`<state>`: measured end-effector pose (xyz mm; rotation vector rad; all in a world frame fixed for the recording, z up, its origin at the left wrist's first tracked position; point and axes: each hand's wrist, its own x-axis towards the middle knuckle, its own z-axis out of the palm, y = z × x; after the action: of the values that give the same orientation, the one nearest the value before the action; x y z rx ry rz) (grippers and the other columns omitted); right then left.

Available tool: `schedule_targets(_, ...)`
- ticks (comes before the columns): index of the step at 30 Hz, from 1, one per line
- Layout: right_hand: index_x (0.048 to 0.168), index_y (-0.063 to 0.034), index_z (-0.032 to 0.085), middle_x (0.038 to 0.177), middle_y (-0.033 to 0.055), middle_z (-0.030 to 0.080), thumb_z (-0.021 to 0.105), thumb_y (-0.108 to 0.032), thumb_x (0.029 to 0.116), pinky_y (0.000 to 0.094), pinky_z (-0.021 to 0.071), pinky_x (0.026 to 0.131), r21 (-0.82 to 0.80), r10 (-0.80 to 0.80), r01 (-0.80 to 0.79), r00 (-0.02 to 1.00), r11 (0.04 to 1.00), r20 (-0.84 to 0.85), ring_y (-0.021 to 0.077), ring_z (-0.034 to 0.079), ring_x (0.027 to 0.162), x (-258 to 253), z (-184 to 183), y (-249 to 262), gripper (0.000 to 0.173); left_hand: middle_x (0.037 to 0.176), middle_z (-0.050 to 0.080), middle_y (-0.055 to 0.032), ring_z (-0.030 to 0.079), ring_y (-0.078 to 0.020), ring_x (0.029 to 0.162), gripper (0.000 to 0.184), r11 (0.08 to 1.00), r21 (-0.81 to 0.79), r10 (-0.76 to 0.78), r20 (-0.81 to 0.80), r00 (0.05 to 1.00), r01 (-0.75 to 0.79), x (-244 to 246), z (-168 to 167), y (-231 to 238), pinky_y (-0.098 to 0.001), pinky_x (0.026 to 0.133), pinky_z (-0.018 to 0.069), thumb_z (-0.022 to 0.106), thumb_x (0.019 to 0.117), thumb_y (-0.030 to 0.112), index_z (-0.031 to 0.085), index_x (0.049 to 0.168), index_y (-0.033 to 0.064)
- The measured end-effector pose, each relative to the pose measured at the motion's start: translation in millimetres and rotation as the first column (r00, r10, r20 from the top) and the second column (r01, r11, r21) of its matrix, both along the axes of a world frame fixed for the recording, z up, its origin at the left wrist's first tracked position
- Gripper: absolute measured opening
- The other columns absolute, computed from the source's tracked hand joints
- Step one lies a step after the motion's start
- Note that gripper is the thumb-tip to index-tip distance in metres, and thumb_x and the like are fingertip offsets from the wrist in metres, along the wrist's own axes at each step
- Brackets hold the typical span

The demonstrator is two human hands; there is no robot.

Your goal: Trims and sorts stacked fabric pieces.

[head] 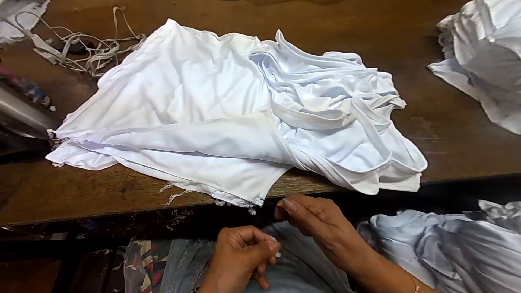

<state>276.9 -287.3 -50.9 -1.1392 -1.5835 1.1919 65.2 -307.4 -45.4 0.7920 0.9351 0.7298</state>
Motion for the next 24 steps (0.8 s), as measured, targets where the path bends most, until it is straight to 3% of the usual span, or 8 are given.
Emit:
schedule_targets(3, 0.117, -0.0095, 0.064, 0.082, -0.0033, 0.065, 0.066, -0.043, 0.0989, 0.0229, 0.0524, 0.058, 0.480, -0.168, -0.027, 0.918, 0.877, 0.360, 0.0043, 0.060, 0.067, -10.7, -2.2, 9.7, 0.038, 0.073, 0.071, -0.0030, 0.062, -0.0073, 0.053, 0.002, 0.992, 0.114, -0.032, -0.142, 0.989, 0.049, -0.5, -0.3, -2.0, -0.0232, 0.047, 0.0539, 0.074, 0.0894, 0.004, 0.074, 0.089, 0.0024)
schedule_targets(6, 0.115, -0.0043, 0.070, 0.082, 0.0023, 0.067, 0.063, -0.017, 0.0948, 0.0312, 0.0523, 0.053, 0.670, -0.305, -0.114, 0.826, 0.734, 0.474, 0.0140, 0.064, 0.066, -25.8, -3.5, 24.8, 0.025, 0.081, 0.071, -0.0008, 0.062, -0.0054, 0.054, 0.006, 0.958, 0.259, -0.044, -0.296, 0.954, 0.124, -5.7, -0.9, -3.1, -0.0214, 0.046, 0.0535, 0.078, 0.0859, 0.007, 0.075, 0.091, 0.0049)
schedule_targets(9, 0.099, -0.0066, 0.073, 0.077, -0.0002, 0.066, 0.060, -0.011, 0.0932, 0.0278, 0.0518, 0.055, 0.676, -0.257, -0.084, 0.884, 0.733, 0.389, 0.0101, 0.063, 0.066, -29.5, 4.9, 39.0, 0.015, 0.102, 0.068, -0.0032, 0.063, -0.0058, 0.064, 0.025, 0.884, 0.458, 0.127, -0.423, 0.897, 0.090, -17.6, 1.7, -3.2, -0.0210, 0.051, 0.0557, 0.082, 0.0829, 0.014, 0.075, 0.106, 0.0073)
schedule_targets(11, 0.099, -0.0052, 0.071, 0.079, -0.0020, 0.067, 0.063, -0.010, 0.0932, 0.0219, 0.0539, 0.060, 0.630, -0.170, -0.040, 0.948, 0.775, 0.270, 0.0038, 0.062, 0.068, -26.4, 20.8, 45.2, 0.012, 0.098, 0.071, -0.0055, 0.068, -0.0118, 0.065, 0.028, 0.855, 0.509, 0.311, -0.352, 0.883, -0.099, -29.7, 14.2, 2.9, -0.0266, 0.049, 0.0590, 0.080, 0.0864, 0.016, 0.072, 0.111, 0.0054)
schedule_targets(12, 0.099, -0.0041, 0.071, 0.079, -0.0025, 0.067, 0.065, -0.009, 0.0930, 0.0187, 0.0536, 0.060, 0.602, -0.127, -0.019, 0.972, 0.798, 0.199, 0.0016, 0.061, 0.068, -24.4, 30.8, 47.2, 0.010, 0.092, 0.073, -0.0079, 0.070, -0.0156, 0.063, 0.028, 0.848, 0.484, 0.384, -0.282, 0.879, -0.216, -36.9, 23.0, 8.0, -0.0289, 0.047, 0.0583, 0.078, 0.0887, 0.016, 0.071, 0.113, 0.0043)
schedule_targets(17, 0.099, -0.0086, 0.071, 0.079, -0.0071, 0.065, 0.068, -0.008, 0.0898, 0.0136, 0.0498, 0.055, 0.534, -0.077, 0.032, 0.995, 0.845, 0.062, -0.0011, 0.057, 0.063, -13.4, 73.1, 50.2, 0.010, 0.112, 0.073, -0.0204, 0.076, -0.0242, 0.080, 0.032, 0.853, 0.177, 0.496, 0.017, 0.868, -0.491, -70.1, 52.3, 43.0, -0.0329, 0.050, 0.0602, 0.048, 0.1077, 0.023, 0.069, 0.118, 0.0007)
schedule_targets(21, 0.098, -0.0125, 0.071, 0.078, -0.0080, 0.065, 0.070, -0.013, 0.0898, 0.0142, 0.0519, 0.056, 0.535, 0.001, -0.052, 0.995, 0.843, 0.096, -0.0005, 0.059, 0.064, -7.4, 73.4, 46.6, 0.008, 0.103, 0.075, -0.0152, 0.075, -0.0213, 0.076, 0.047, 0.887, 0.034, 0.458, 0.073, 0.886, -0.461, -74.3, 59.0, 69.7, -0.0317, 0.047, 0.0587, 0.044, 0.1084, 0.044, 0.069, 0.115, 0.0042)
schedule_targets(24, 0.097, -0.0140, 0.070, 0.076, -0.0090, 0.063, 0.067, -0.018, 0.0927, 0.0133, 0.0502, 0.056, 0.516, 0.082, -0.164, 0.981, 0.841, 0.178, -0.0023, 0.058, 0.064, -0.5, 56.6, 42.0, 0.007, 0.088, 0.074, -0.0118, 0.069, -0.0153, 0.063, 0.032, 0.908, 0.071, 0.415, -0.021, 0.910, -0.412, -68.4, 55.5, 77.6, -0.0281, 0.044, 0.0549, 0.056, 0.1055, 0.031, 0.072, 0.100, 0.0040)
